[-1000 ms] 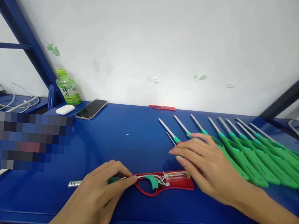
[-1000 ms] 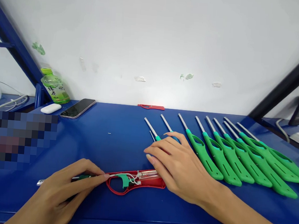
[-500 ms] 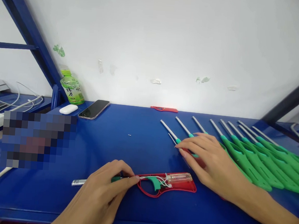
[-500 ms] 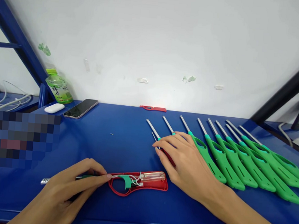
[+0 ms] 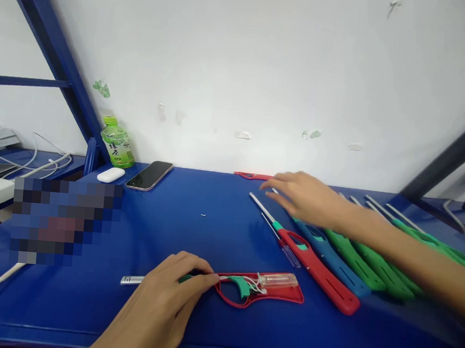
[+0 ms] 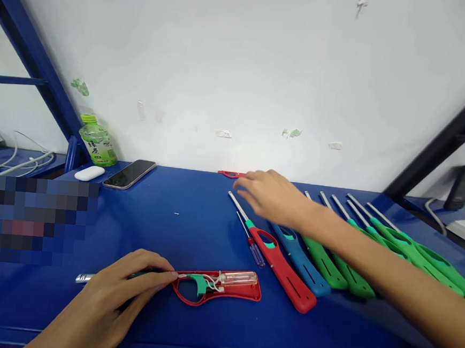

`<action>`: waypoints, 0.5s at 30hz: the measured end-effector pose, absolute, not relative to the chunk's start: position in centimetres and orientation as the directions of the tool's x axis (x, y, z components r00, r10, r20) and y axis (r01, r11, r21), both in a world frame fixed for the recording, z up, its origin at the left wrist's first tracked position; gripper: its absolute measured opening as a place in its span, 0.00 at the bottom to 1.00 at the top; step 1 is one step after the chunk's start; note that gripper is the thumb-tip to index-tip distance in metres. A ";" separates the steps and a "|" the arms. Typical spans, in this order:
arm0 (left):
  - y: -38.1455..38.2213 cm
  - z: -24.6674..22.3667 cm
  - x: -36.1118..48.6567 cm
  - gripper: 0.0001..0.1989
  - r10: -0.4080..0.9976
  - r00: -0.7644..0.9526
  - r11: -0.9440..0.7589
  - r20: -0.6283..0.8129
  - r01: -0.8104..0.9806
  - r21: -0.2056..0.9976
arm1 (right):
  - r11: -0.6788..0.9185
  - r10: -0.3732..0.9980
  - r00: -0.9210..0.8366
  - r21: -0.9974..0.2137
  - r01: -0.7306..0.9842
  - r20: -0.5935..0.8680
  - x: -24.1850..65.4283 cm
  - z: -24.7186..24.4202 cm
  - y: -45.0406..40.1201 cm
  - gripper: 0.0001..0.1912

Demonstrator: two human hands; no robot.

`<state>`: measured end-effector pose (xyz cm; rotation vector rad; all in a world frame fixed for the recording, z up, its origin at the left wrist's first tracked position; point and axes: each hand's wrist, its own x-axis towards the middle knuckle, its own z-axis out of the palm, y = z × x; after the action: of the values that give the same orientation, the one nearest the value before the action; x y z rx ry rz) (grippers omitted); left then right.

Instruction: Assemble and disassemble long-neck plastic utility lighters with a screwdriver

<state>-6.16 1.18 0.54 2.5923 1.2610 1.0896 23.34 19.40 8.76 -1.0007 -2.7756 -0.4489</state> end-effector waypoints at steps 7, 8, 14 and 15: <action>1.4 0.5 -6.2 0.18 0.683 0.422 -0.692 0.597 0.637 0.341 | 0.673 0.710 -0.703 0.267 0.690 0.026 23.1 8.0 31.3 0.20; 1.4 0.4 -6.2 0.18 0.680 0.424 -0.694 0.598 0.635 0.339 | 0.676 0.710 -0.704 0.268 0.686 0.009 23.0 7.5 32.0 0.20; 1.2 -0.2 -6.6 0.19 0.705 0.442 -0.683 0.554 0.634 0.364 | 0.671 0.715 -0.699 0.295 0.680 -0.014 23.4 5.1 33.8 0.21; 1.2 -0.3 -6.6 0.19 0.714 0.449 -0.678 0.538 0.634 0.371 | 0.668 0.716 -0.698 0.298 0.682 -0.008 23.5 4.9 34.0 0.21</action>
<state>-6.64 1.22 -0.25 2.5740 1.2031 1.0421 23.50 33.99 4.93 -1.2547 -2.9815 -0.4501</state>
